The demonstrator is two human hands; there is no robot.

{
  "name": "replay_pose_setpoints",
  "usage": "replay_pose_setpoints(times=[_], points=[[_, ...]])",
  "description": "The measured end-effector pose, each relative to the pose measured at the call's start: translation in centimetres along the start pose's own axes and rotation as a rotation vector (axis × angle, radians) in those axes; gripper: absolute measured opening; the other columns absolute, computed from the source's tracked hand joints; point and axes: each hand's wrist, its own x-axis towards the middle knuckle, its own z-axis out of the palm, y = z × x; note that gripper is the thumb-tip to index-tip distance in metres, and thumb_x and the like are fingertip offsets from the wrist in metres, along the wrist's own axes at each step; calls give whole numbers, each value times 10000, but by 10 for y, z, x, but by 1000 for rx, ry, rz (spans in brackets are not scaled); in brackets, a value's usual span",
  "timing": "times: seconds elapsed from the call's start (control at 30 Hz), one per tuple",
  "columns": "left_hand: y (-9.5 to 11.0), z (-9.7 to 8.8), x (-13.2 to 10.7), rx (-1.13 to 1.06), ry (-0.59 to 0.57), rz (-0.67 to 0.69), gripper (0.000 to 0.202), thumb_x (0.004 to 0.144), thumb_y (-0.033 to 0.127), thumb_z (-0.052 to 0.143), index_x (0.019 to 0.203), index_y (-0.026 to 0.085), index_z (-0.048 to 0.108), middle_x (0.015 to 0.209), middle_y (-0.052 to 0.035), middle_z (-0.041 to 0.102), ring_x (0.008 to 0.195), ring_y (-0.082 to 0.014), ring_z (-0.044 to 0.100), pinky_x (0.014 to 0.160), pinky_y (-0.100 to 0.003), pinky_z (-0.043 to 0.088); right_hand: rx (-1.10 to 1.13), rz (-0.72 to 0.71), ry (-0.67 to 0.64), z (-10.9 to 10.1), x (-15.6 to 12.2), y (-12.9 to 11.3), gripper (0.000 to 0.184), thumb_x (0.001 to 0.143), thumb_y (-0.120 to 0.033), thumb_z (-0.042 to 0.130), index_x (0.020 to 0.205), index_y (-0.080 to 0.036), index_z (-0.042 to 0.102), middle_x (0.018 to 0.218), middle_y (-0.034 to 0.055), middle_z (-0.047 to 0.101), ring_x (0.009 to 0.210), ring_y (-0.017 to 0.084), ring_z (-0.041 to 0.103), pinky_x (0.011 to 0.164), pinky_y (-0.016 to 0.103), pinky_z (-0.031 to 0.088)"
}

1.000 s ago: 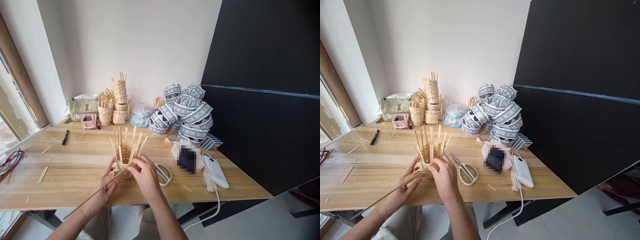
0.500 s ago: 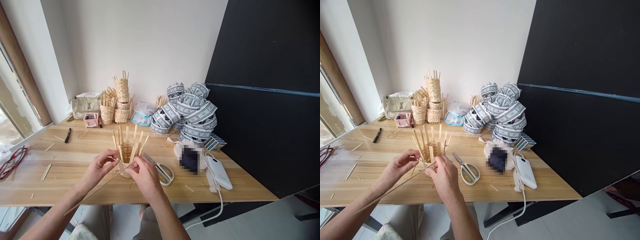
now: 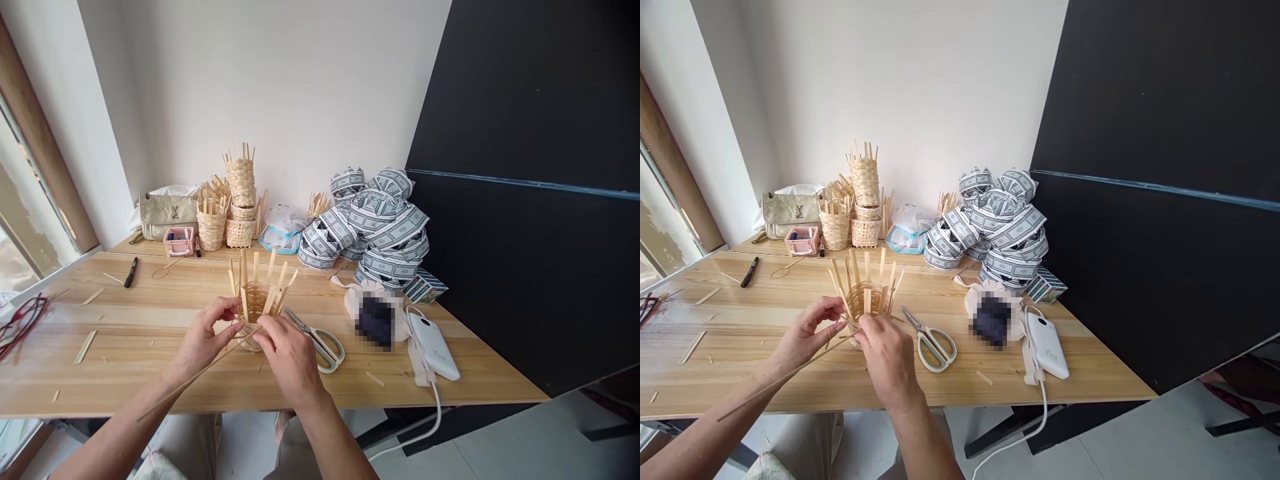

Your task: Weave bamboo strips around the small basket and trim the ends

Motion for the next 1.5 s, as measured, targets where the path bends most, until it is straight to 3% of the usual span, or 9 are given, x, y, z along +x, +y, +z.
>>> replay_pose_setpoints(times=[0.23,0.33,0.43,0.6,0.7,0.87,1.07,1.33,1.5], points=[[8,2,6,-41,-51,-9,99,710,301,667,712,204,649,719,-22,545,717,-170,501,655,-274,406,-157,-200,-162,-8,8,7,129,803,-157,586,703,-222,636,689,-22,591,621,112,550,504,224,316],[7,4,7,-68,-7,3,174,692,333,686,646,195,591,679,-7,520,702,-168,488,665,-276,384,-224,-275,-125,-3,7,8,109,799,-202,608,694,-209,633,679,-10,587,632,120,549,516,233,328],[8,5,6,-100,26,0,228,766,339,608,606,190,545,662,-1,493,684,-157,470,667,-271,373,-218,-324,-54,3,5,8,155,802,-204,606,648,-189,607,662,-3,573,621,122,544,532,243,349],[9,0,4,-218,-6,-129,223,818,362,533,695,187,594,798,-36,573,831,-193,528,749,-280,403,-164,-343,30,8,3,10,230,842,-173,534,614,-191,562,633,-2,540,603,128,529,540,254,349],[3,1,0,-326,29,-188,189,804,358,557,786,184,628,856,-45,597,897,-207,535,820,-298,403,-120,-326,63,9,3,9,239,856,-162,507,621,-191,544,625,-1,526,601,128,523,554,249,347],[-5,12,-11,-440,212,-255,204,781,356,575,874,176,606,900,-62,600,921,-219,542,859,-341,413,-87,-215,98,13,3,6,216,865,-177,473,657,-197,527,659,10,547,629,138,526,585,246,369],[6,25,-20,-335,199,-229,201,792,349,566,933,205,568,974,-49,582,937,-203,537,807,-310,444,-229,20,108,16,4,-8,146,848,-166,497,710,-202,533,701,33,576,648,164,559,553,262,358],[9,22,-8,-523,209,-266,178,720,336,659,729,180,572,797,-18,553,779,-153,518,735,-255,429,-324,128,-66,5,13,-13,147,789,-176,611,666,-238,557,645,-2,600,486,125,533,428,260,179],[-3,20,3,-633,313,-370,236,604,314,752,628,163,572,656,27,528,654,-115,483,688,-250,406,-285,148,-80,7,16,-10,173,798,-212,604,634,-238,553,620,-1,601,496,133,542,428,254,186]])
